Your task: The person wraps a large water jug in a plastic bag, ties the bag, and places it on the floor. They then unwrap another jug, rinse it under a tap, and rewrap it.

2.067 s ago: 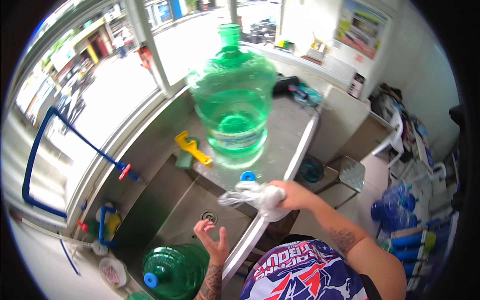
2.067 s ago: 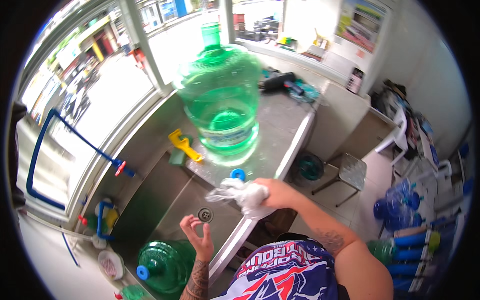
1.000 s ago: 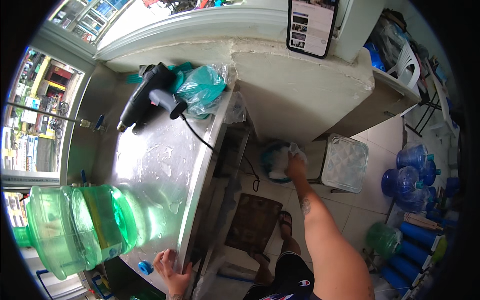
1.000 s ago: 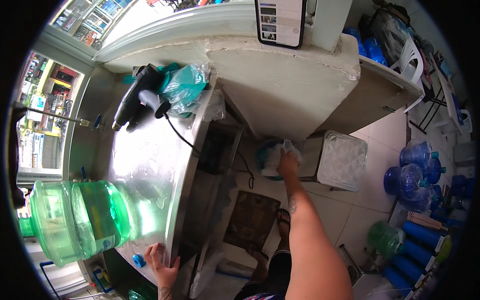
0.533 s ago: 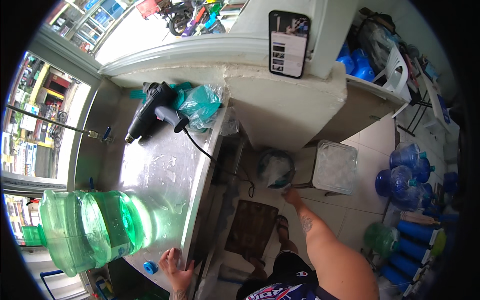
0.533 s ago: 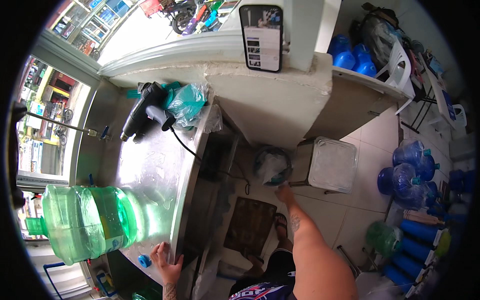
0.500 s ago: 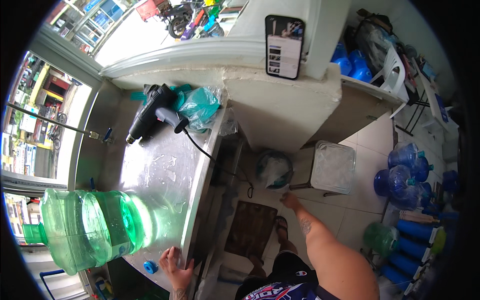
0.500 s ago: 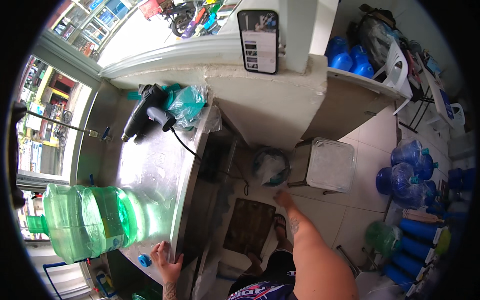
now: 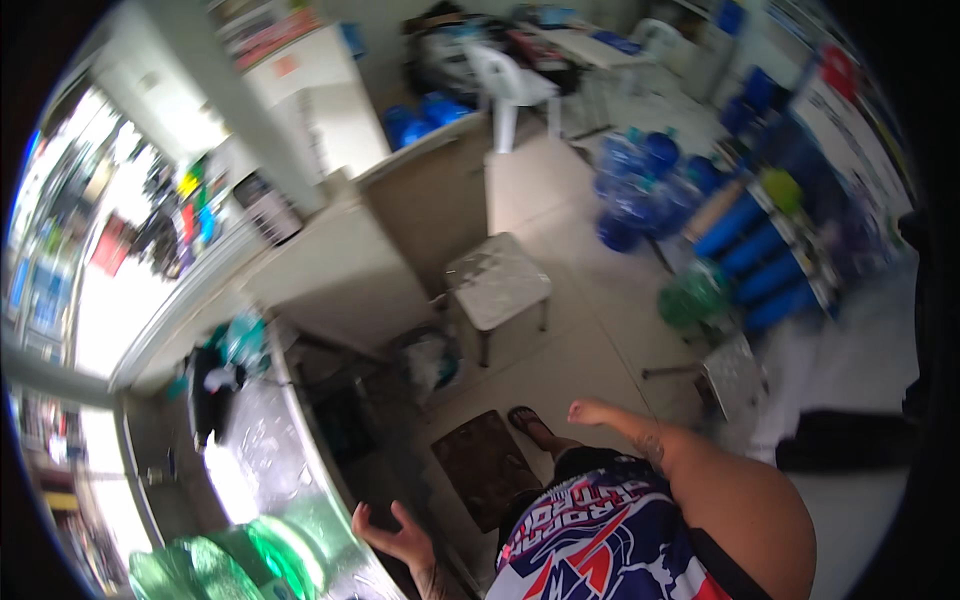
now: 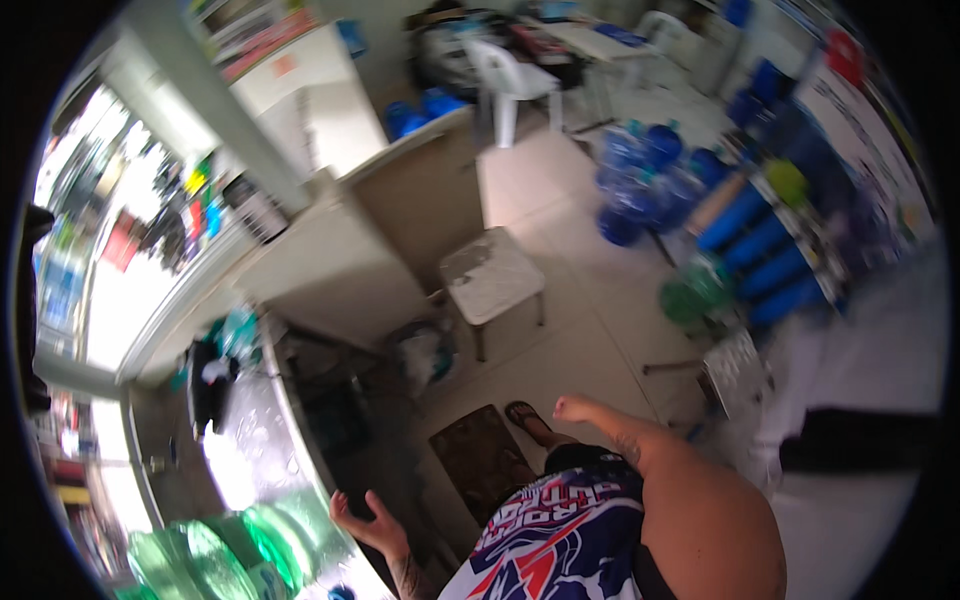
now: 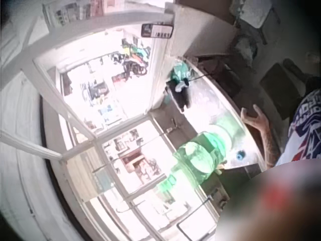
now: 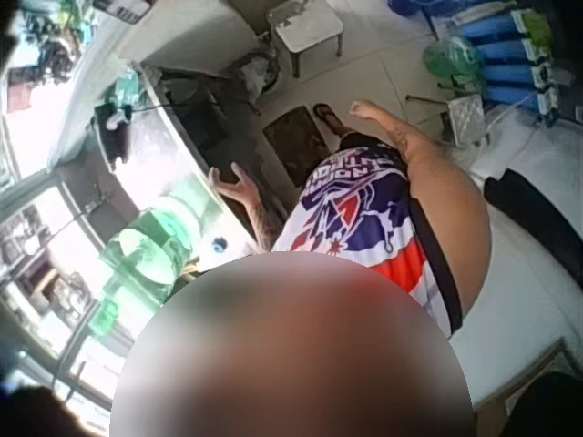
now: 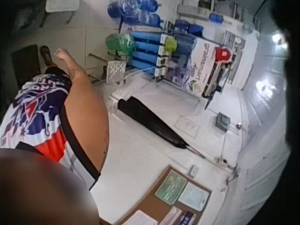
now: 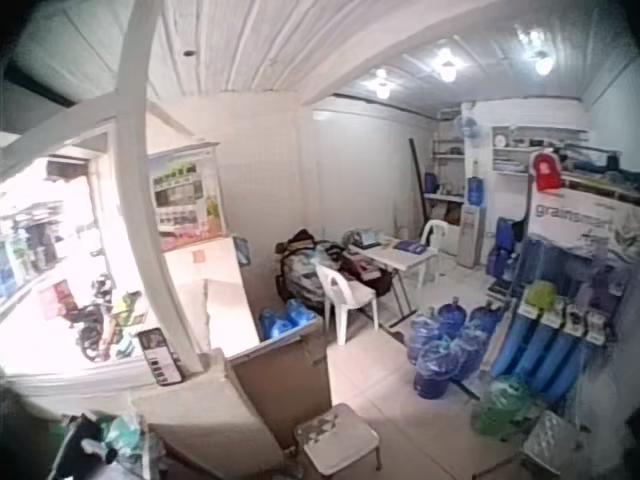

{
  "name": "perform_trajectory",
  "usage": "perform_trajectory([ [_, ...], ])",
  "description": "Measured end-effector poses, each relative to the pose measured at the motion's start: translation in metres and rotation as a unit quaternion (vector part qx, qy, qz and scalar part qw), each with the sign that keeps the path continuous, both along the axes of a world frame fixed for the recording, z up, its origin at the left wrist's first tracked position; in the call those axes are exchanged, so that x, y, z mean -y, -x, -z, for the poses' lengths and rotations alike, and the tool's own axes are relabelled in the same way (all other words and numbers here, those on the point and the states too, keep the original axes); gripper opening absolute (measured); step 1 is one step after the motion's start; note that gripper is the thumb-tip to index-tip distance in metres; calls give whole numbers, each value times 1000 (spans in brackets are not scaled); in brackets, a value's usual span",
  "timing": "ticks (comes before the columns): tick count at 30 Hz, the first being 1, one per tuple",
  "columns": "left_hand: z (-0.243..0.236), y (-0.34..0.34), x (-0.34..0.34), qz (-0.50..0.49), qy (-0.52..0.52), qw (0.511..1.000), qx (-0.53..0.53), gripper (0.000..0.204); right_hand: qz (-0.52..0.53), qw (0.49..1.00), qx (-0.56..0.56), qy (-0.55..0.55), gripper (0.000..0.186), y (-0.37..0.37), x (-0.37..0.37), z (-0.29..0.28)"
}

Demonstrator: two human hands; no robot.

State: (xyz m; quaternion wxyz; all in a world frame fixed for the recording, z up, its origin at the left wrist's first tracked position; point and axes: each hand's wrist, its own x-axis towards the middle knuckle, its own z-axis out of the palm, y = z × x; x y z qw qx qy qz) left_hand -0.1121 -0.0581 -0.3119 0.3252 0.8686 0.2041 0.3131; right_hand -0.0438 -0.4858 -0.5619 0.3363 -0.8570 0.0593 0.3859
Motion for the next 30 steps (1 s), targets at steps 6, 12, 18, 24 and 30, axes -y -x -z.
perform_trajectory([
  [6, -19, -95, 91, 570, -79, 645, -503, 44, 240, 966, -23, 94, 28, 94, 157, -43],
  [12, -23, -119, 205, 557, -43, 784, -272, 38, 413, 902, 5, 124, 24, 171, 257, -24],
  [18, 84, -131, 287, 511, -98, 703, -484, 42, 370, 910, -161, 93, 35, 160, 400, 31],
  [24, 205, -86, 338, 428, 22, 632, -645, 45, 415, 903, -65, 87, 51, 43, 563, 105],
  [30, 121, -113, 470, 300, 218, 695, -616, 32, 469, 860, -50, 195, 93, -104, 705, 112],
])
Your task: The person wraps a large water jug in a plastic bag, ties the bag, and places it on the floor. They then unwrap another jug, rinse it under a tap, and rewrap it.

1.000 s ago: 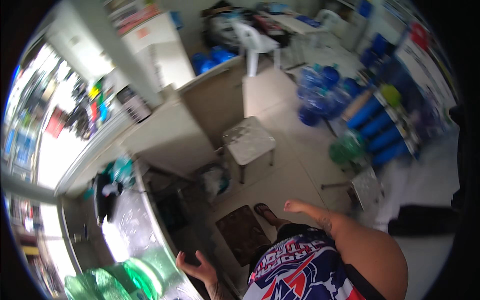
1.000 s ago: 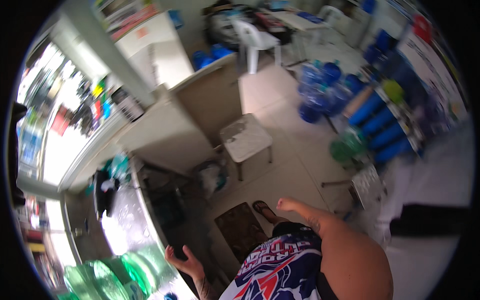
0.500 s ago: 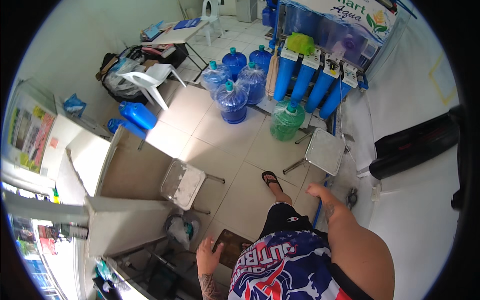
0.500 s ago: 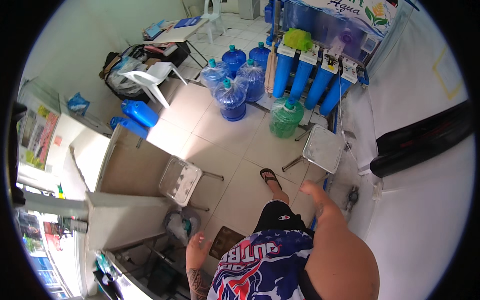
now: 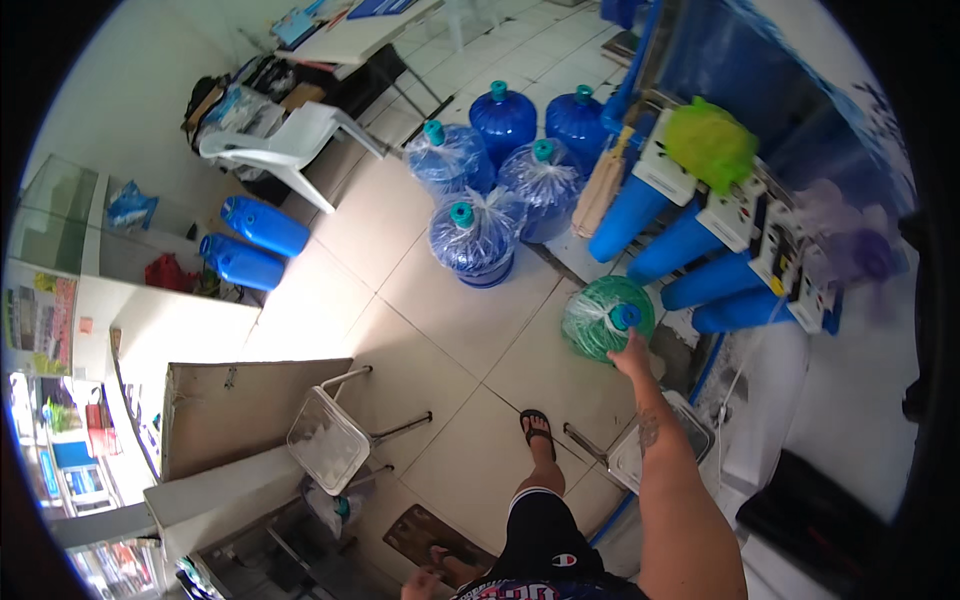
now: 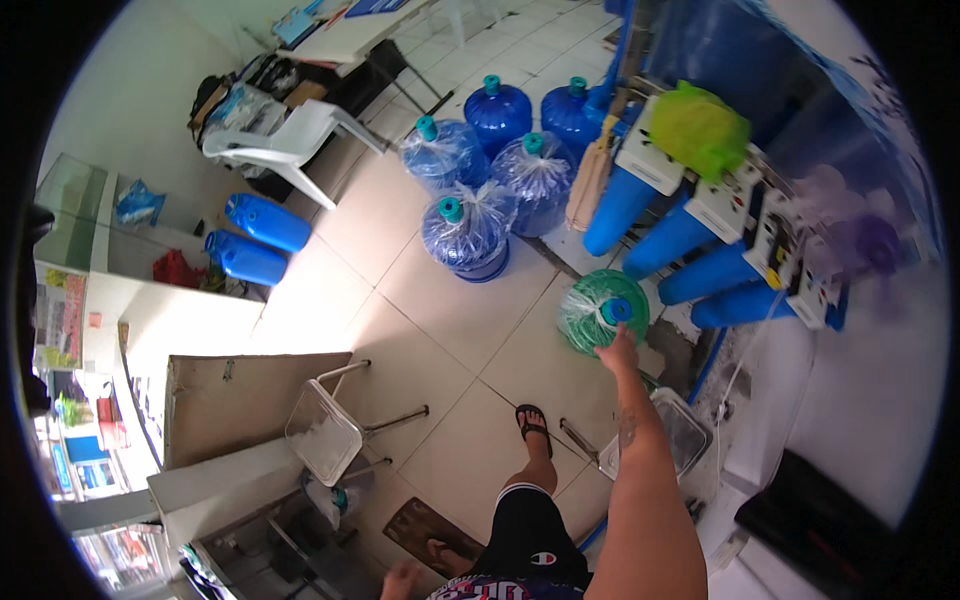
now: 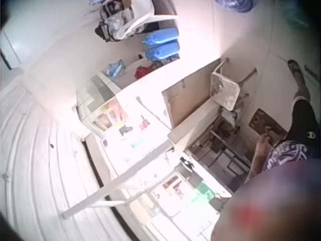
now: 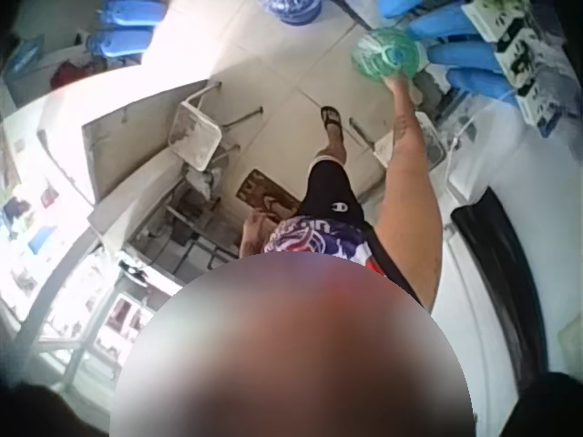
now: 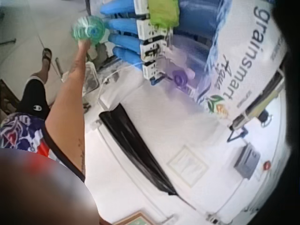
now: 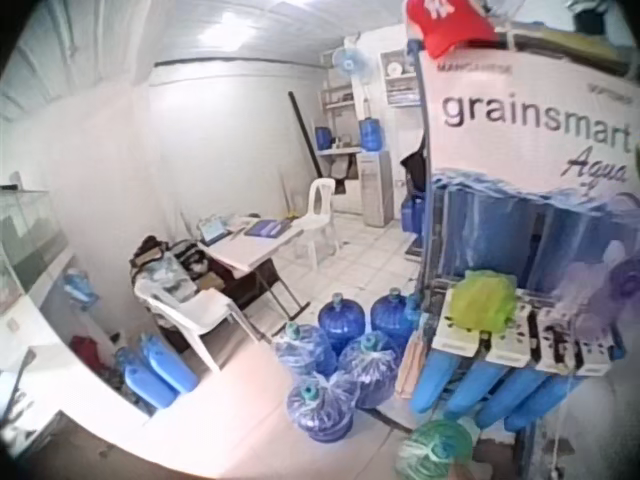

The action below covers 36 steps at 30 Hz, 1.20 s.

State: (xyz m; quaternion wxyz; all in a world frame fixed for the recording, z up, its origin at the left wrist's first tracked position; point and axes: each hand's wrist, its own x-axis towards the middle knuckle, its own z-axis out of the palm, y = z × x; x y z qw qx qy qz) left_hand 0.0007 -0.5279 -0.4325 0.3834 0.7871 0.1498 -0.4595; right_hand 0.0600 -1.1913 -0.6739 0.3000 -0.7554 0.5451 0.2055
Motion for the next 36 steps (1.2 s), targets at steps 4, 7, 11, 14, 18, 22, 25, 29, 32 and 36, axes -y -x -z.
perform_trajectory([
  [4, -61, -49, 92, -101, -81, 991, 36, 29, -50, 992, -74, 93, 105, -55, 41, 1],
  [7, -65, -63, 120, 2, -81, 997, 19, 30, -88, 986, -126, 67, 93, -63, 52, 21],
  [11, -50, -37, 114, -48, -66, 995, -60, 34, -55, 994, -80, 49, 74, -48, 37, 48],
  [14, -31, -24, 102, -32, -48, 996, -68, 40, -131, 987, -89, -4, 64, -39, 5, 34],
  [18, -19, -34, 94, 49, -65, 997, 8, 40, -187, 981, -49, -37, 57, -60, -63, -38],
  [22, -27, -44, 106, -39, -4, 997, 66, 36, -322, 942, -46, -89, 58, -97, -121, -134],
  [25, -47, -57, 122, -70, 61, 989, 111, 37, -425, 896, -35, -128, 60, -124, -171, -204],
  [29, -96, -89, 133, -72, 133, 963, 224, 45, -514, 844, 92, -121, 56, -137, -247, -306],
  [32, -142, -108, 128, -61, 152, 912, 376, 48, -530, 821, 179, -116, 55, -140, -304, -386],
  [36, -176, -127, 82, -12, 15, 836, 548, 46, -563, 769, 297, -55, 55, -169, -408, -453],
])
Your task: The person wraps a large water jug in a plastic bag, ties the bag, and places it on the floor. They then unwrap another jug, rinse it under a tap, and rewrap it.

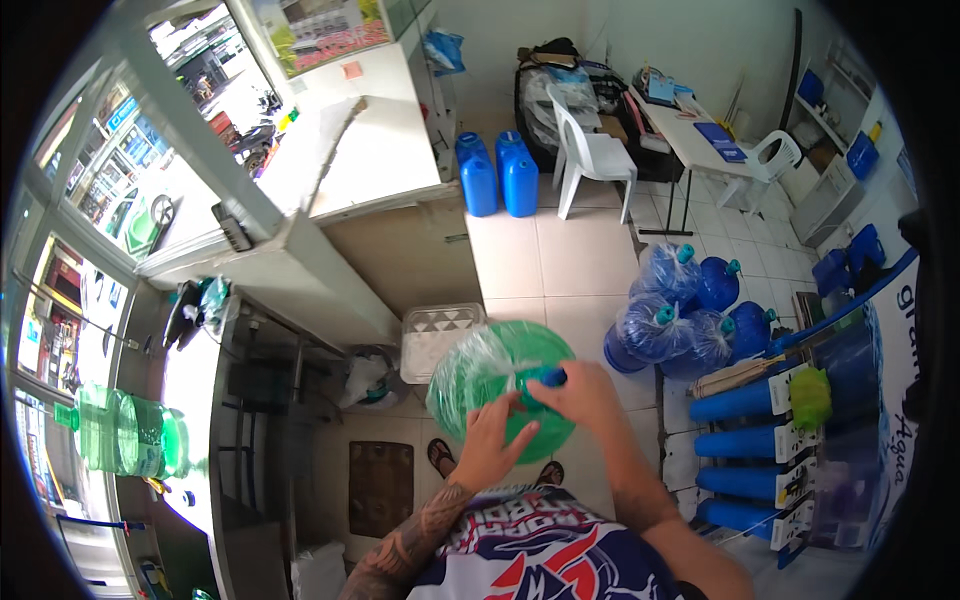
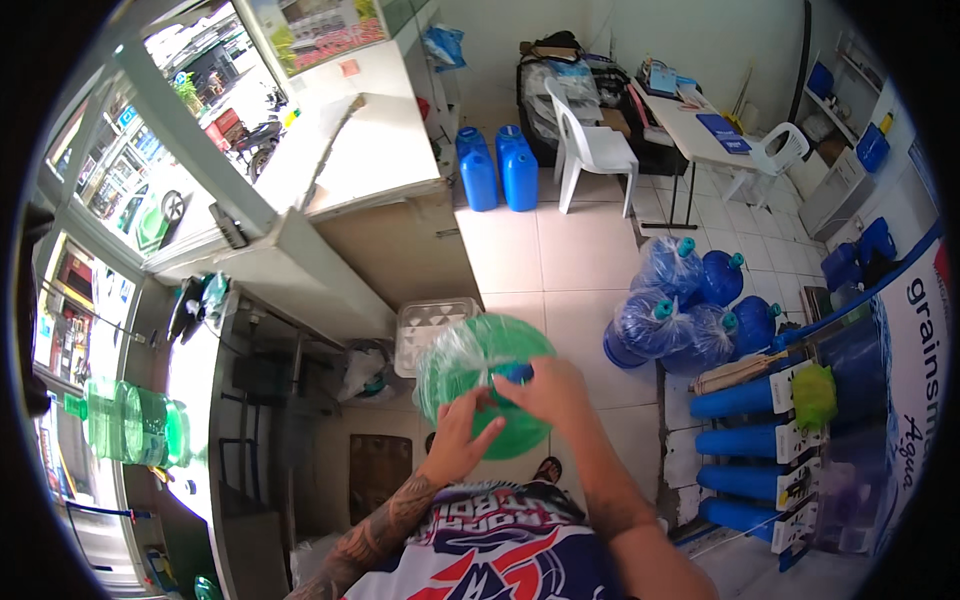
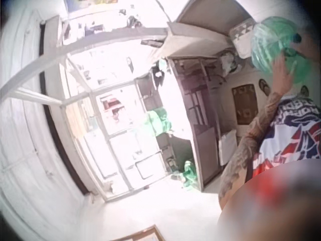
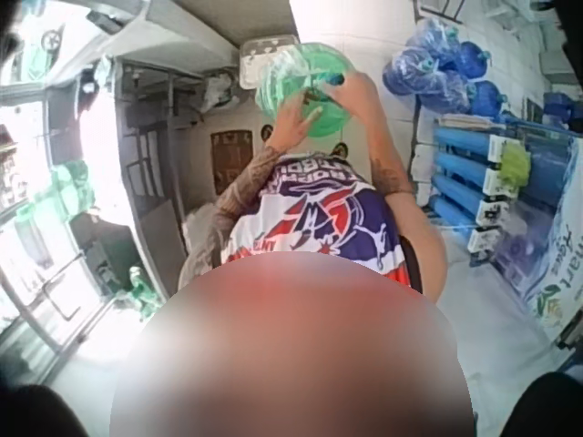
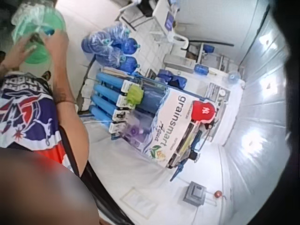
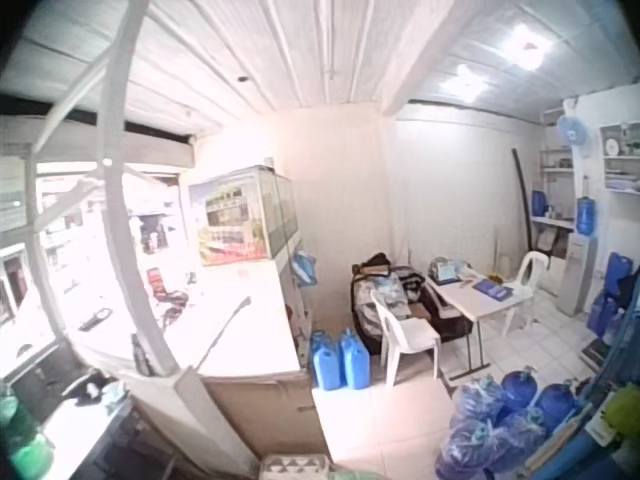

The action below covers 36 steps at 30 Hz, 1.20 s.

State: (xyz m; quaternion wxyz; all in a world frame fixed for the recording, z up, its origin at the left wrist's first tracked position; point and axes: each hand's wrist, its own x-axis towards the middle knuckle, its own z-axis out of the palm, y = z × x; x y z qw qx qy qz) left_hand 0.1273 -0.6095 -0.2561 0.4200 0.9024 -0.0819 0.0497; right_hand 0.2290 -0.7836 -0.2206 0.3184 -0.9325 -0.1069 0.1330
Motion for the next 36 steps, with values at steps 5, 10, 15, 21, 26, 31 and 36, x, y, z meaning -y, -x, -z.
perform_trajectory([
  [5, 29, -46, -100, -97, 195, 975, -41, 39, -69, 992, 37, 96, 57, -41, -135, -19],
  [10, 75, -91, -181, -69, 373, 918, -115, 33, -77, 984, 67, 145, 56, -68, -220, -8],
  [15, 84, -114, -214, 17, 457, 884, -91, 11, -77, 984, 75, 143, 56, -81, -246, -2],
  [21, 65, -122, -242, -114, 174, 978, 34, 9, -162, 976, 55, 135, 49, -90, -252, -13],
  [26, 47, -129, -265, -166, -31, 982, 88, 6, -269, 948, 69, 157, 48, -83, -256, -25],
  [31, 32, -137, -294, -260, -37, 961, 93, 7, -399, 897, 108, 160, 53, -88, -256, -33],
  [36, 46, -103, -346, -383, -45, 913, 131, 17, -470, 871, 82, 119, 47, -97, -255, -41],
])
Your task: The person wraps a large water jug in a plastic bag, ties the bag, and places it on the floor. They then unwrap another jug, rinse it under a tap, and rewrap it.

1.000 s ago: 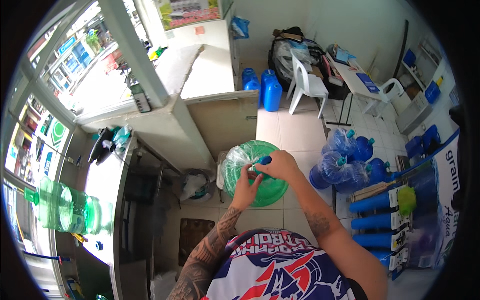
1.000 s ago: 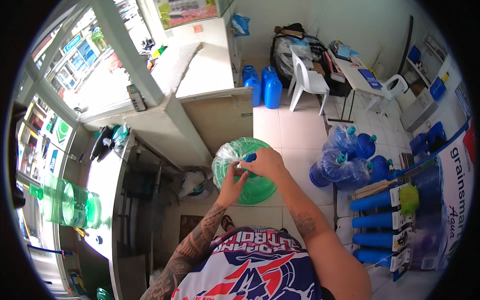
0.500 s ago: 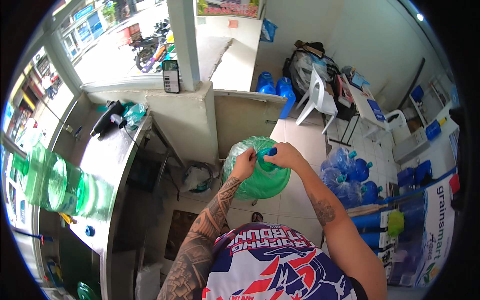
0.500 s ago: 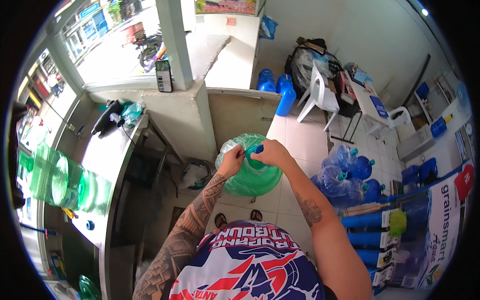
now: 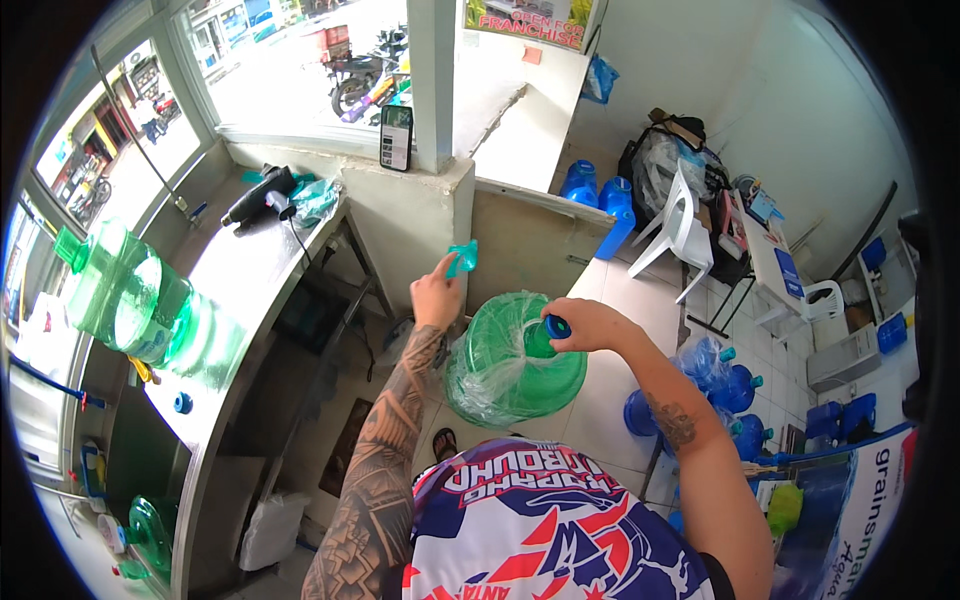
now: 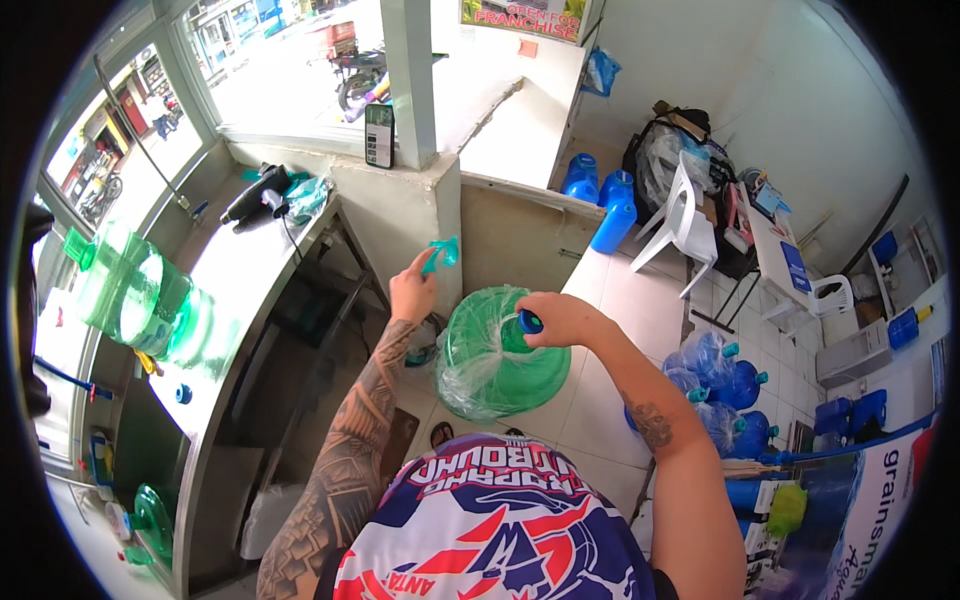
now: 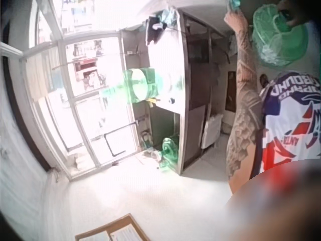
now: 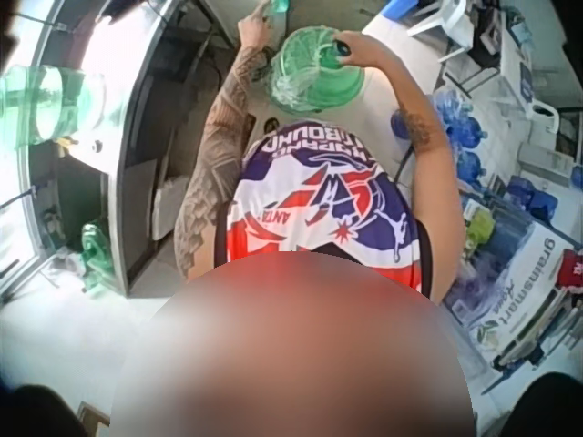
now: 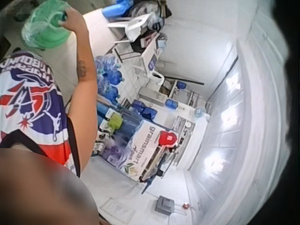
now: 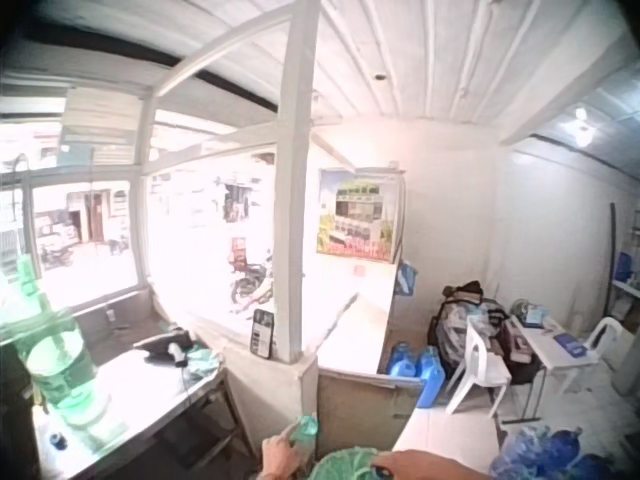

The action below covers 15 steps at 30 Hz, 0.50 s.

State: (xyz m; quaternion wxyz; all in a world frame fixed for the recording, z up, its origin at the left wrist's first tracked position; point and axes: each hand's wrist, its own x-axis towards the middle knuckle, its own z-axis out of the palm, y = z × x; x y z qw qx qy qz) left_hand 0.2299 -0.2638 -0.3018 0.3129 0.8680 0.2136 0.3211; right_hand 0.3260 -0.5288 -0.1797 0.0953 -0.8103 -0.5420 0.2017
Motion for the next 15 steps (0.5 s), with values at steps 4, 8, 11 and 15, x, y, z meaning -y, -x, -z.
perform_trajectory([
  [4, 65, 55, -20, -36, 89, 994, -52, 25, 15, 999, -7, -39, 46, -1, -2, -4],
  [8, 145, 122, -12, -144, 270, 949, -77, 23, 60, 986, 36, -150, 41, -8, 1, -7],
  [11, 184, 157, 12, -187, 390, 899, -72, 23, 102, 956, 83, -261, 36, -26, 16, -13],
  [15, 196, 164, 28, -194, 329, 923, -55, 22, 176, 897, 130, -385, 23, -52, 43, -30],
])
